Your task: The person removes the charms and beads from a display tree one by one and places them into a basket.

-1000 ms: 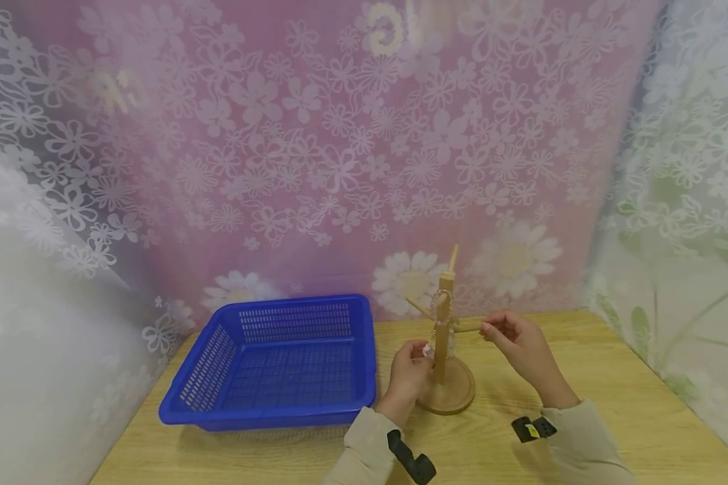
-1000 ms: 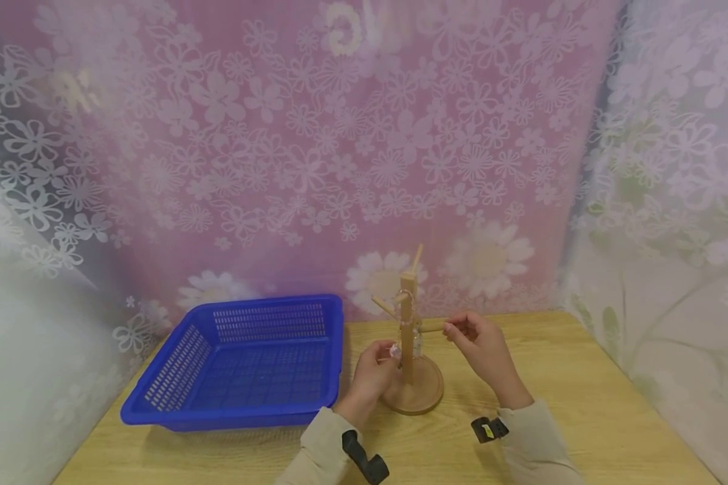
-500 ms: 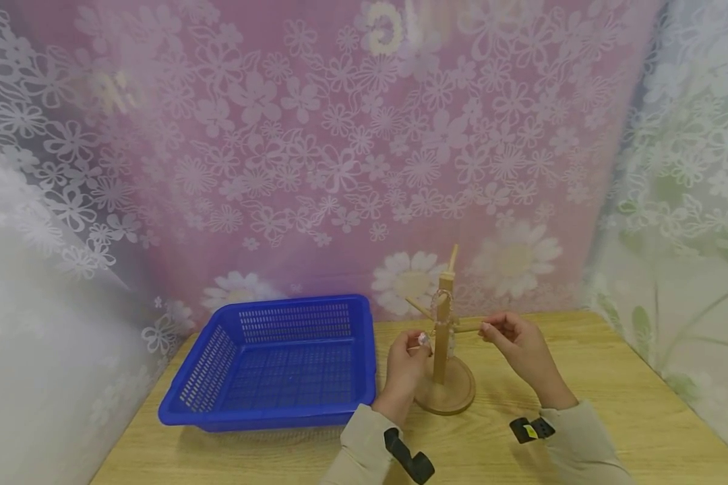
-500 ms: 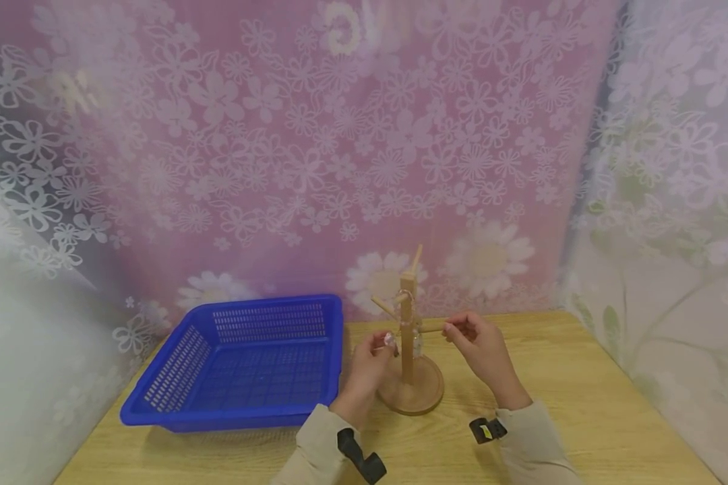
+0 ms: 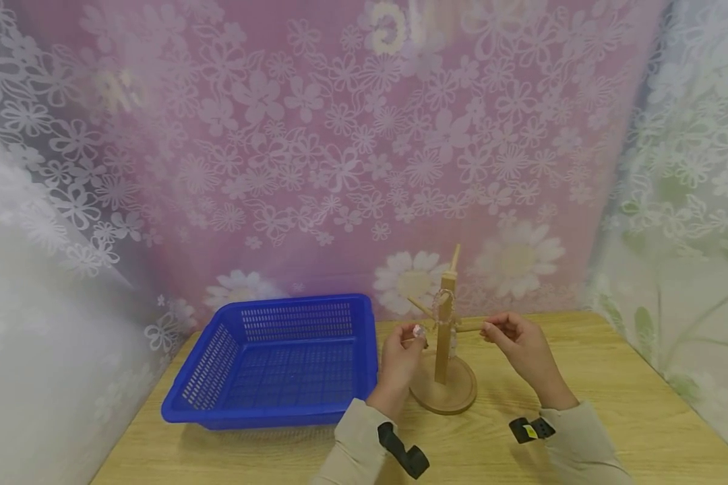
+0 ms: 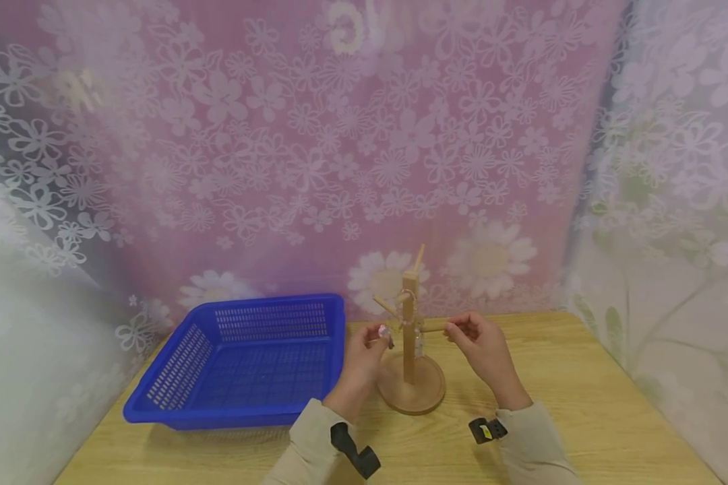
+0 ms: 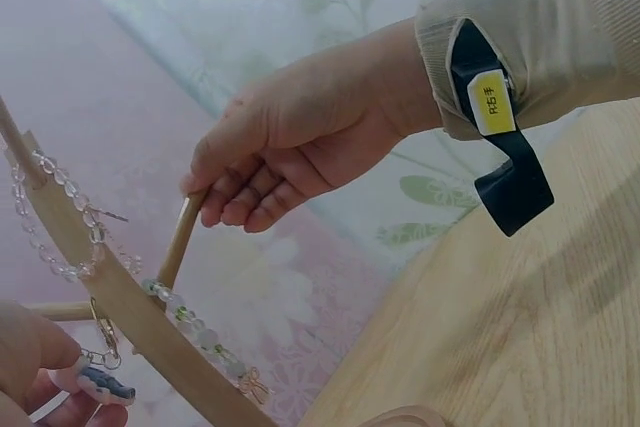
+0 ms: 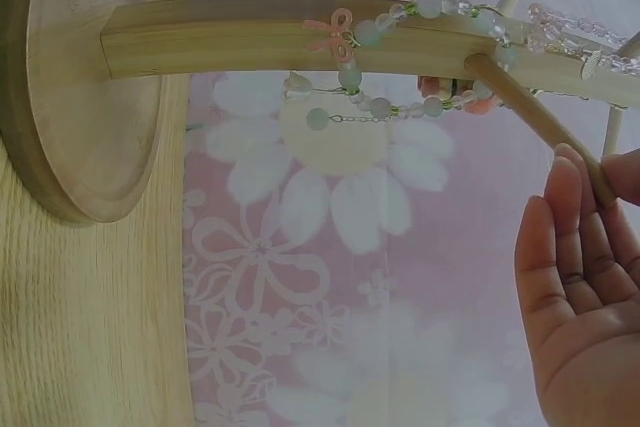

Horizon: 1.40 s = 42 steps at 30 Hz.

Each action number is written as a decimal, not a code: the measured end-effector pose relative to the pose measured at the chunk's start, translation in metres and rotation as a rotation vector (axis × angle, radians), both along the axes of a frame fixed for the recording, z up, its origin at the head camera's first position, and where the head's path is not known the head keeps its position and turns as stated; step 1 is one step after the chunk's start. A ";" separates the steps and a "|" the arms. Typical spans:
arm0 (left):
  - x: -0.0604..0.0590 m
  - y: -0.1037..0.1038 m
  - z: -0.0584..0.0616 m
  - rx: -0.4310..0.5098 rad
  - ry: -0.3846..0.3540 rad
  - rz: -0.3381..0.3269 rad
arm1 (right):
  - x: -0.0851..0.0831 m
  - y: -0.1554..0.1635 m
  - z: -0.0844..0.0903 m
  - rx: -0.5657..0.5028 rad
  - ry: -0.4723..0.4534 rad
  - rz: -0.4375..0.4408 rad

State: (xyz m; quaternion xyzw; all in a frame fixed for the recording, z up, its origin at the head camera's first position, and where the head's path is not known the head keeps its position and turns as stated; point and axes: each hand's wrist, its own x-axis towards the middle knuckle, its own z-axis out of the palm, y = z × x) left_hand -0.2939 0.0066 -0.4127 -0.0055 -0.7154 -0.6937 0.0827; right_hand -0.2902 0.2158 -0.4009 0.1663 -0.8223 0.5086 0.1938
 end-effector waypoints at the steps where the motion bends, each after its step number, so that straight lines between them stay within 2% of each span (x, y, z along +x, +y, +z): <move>1: 0.000 -0.001 0.002 -0.002 0.009 0.004 | -0.001 0.000 0.000 0.002 -0.002 -0.004; 7: -0.004 -0.006 0.010 0.037 0.060 -0.012 | -0.004 -0.002 0.003 0.013 -0.008 -0.016; 14: -0.007 -0.015 0.017 0.029 0.114 -0.018 | -0.004 -0.003 0.003 -0.030 -0.044 -0.017; 23: -0.012 -0.024 0.029 0.036 0.103 -0.018 | -0.003 -0.003 0.005 -0.067 -0.065 -0.011; 34: -0.016 -0.033 0.044 -0.010 0.086 -0.031 | -0.002 -0.002 0.001 -0.063 -0.067 -0.024; 42: -0.019 -0.047 0.056 -0.046 0.114 -0.044 | -0.003 -0.003 -0.002 -0.077 -0.070 -0.015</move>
